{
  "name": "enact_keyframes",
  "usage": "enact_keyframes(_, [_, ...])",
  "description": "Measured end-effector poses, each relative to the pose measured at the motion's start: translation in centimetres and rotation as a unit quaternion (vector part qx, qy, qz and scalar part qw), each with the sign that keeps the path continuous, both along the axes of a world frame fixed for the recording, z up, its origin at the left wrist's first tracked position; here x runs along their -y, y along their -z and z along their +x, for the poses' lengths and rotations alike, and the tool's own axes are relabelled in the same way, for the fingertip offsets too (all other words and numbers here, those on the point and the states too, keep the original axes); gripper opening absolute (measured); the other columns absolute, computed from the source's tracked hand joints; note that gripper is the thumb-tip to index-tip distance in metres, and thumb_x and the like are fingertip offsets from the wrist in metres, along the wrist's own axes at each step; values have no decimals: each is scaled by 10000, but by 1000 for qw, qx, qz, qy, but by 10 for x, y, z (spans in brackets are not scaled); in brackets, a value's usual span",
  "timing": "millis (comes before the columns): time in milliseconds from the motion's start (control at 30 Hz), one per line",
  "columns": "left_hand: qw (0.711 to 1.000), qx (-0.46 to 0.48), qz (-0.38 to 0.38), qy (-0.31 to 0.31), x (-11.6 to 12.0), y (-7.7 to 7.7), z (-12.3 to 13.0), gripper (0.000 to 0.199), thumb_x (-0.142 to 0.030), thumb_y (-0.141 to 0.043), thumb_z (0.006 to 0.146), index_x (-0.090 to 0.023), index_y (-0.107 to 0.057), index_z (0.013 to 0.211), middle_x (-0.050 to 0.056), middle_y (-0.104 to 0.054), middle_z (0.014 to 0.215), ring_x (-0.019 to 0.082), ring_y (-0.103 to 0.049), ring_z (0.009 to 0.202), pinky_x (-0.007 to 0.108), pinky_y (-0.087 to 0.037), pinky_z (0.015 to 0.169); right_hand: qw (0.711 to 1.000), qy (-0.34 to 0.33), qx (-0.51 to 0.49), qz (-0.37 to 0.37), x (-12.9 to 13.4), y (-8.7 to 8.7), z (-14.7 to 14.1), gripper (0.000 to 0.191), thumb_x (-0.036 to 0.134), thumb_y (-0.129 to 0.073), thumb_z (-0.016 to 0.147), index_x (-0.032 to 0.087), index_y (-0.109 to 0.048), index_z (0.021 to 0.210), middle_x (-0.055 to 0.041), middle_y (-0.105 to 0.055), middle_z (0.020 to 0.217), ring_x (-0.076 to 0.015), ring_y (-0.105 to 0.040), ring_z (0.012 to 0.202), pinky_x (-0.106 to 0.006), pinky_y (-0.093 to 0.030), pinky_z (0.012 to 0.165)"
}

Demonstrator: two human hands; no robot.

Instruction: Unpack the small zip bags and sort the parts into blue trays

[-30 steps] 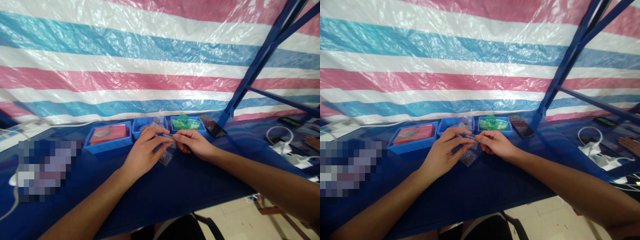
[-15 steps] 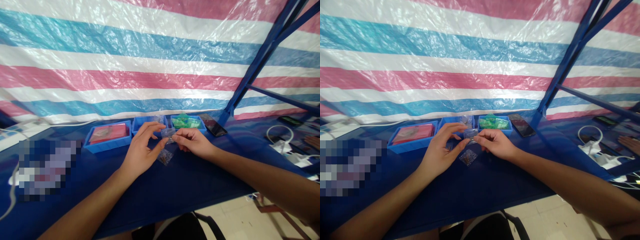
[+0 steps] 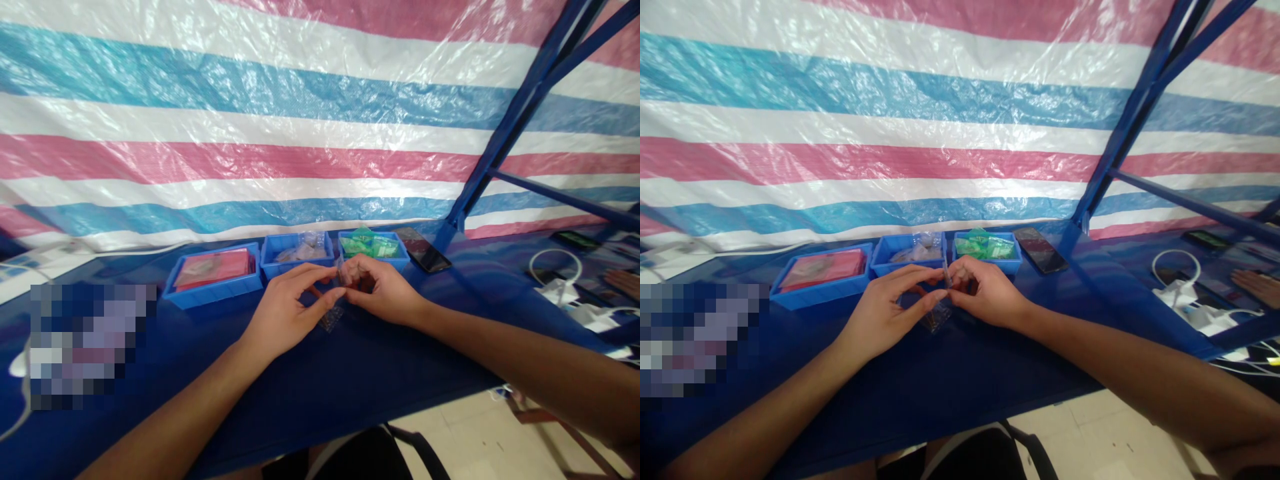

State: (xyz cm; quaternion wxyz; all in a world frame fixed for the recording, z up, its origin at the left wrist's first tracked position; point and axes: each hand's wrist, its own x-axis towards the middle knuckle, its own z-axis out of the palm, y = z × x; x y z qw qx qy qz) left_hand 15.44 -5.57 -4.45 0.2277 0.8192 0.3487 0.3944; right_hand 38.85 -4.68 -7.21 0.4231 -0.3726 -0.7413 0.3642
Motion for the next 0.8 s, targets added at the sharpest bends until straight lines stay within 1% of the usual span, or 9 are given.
enact_keyframes(67, [1000, -9, 6, -8, -2, 0, -1, 354, -468, -784, 982, -220, -817, 1231, 92, -808, 1231, 230, -803, 926, 346, -670, 838, 1000, -4, 25, -4, 1, -1, 0, 250, 312, -793, 925, 235, -673, 1130, 7, -686, 888, -159, -634, 735, -294, -496, 677])
enact_keyframes(133, [1000, -17, 15, -20, -4, 1, -3, 330, -439, -770, 993, -214, -816, 1230, 90, -817, 1215, 246, -802, 982, 358, -660, 873, 999, -5, 35, -8, 3, -2, -1, 280, 337, -789, 936, 231, -694, 1178, -1, -705, 891, -162, -646, 731, -293, -498, 669])
enact_keyframes(200, [999, -20, 21, -34, -7, 3, -5, 270, -401, -719, 1032, -219, -824, 1201, 81, -832, 1192, 257, -798, 1050, 377, -642, 938, 999, 1, 37, -6, 4, -3, -1, 258, 380, -776, 961, 229, -722, 1163, -13, -717, 902, -166, -652, 744, -293, -499, 670])
enact_keyframes(267, [999, -11, 12, -49, -9, 5, -6, 252, -389, -678, 1058, -233, -826, 1189, 73, -840, 1190, 264, -799, 1080, 381, -639, 936, 1000, 14, 25, -8, 4, -3, -1, 228, 423, -767, 980, 230, -722, 1092, -14, -706, 892, -165, -638, 738, -292, -493, 662])
enact_keyframes(367, [998, 17, -24, -51, -9, 7, -6, 299, -408, -687, 1053, -246, -781, 1286, 73, -844, 1180, 264, -813, 1051, 364, -651, 872, 999, 38, -30, -14, 2, -1, -1, 285, 473, -800, 959, 239, -643, 999, -7, -670, 891, -165, -618, 749, -291, -497, 663])
enact_keyframes(500, [998, 32, -48, -9, -6, 7, -5, 416, -390, -694, 1050, -257, -663, 1444, 55, -837, 1139, 229, -818, 999, 357, -645, 915, 995, 7, -87, -38, -1, 0, -1, 349, 458, -842, 925, 242, -666, 1135, -27, -689, 992, -183, -655, 867, -292, -536, 707])
enact_keyframes(633, [999, 15, -38, -14, -7, 7, -4, 416, -380, -687, 1049, -260, -639, 1445, 62, -824, 1148, 229, -808, 1001, 356, -649, 877, 992, -24, -81, -96, -2, -2, -2, 318, 502, -824, 924, 214, -728, 1020, -20, -687, 894, -148, -611, 713, -282, -512, 616])
enact_keyframes(733, [999, 5, 0, -48, -7, 6, -4, 353, -377, -707, 1026, -236, -671, 1348, 88, -785, 1183, 246, -782, 1042, 343, -652, 801, 989, -4, -100, -111, -3, -4, -2, 342, 512, -842, 894, 214, -695, 974, 12, -655, 780, -124, -555, 606, -263, -457, 544])
enact_keyframes(800, [997, -7, 11, -70, -6, 4, -3, 282, -391, -718, 1018, -224, -699, 1245, 79, -777, 1111, 244, -775, 985, 332, -642, 749, 987, 21, -119, -107, -4, -5, -2, 337, 503, -830, 901, 225, -654, 973, 25, -645, 750, -117, -535, 565, -256, -424, 511])
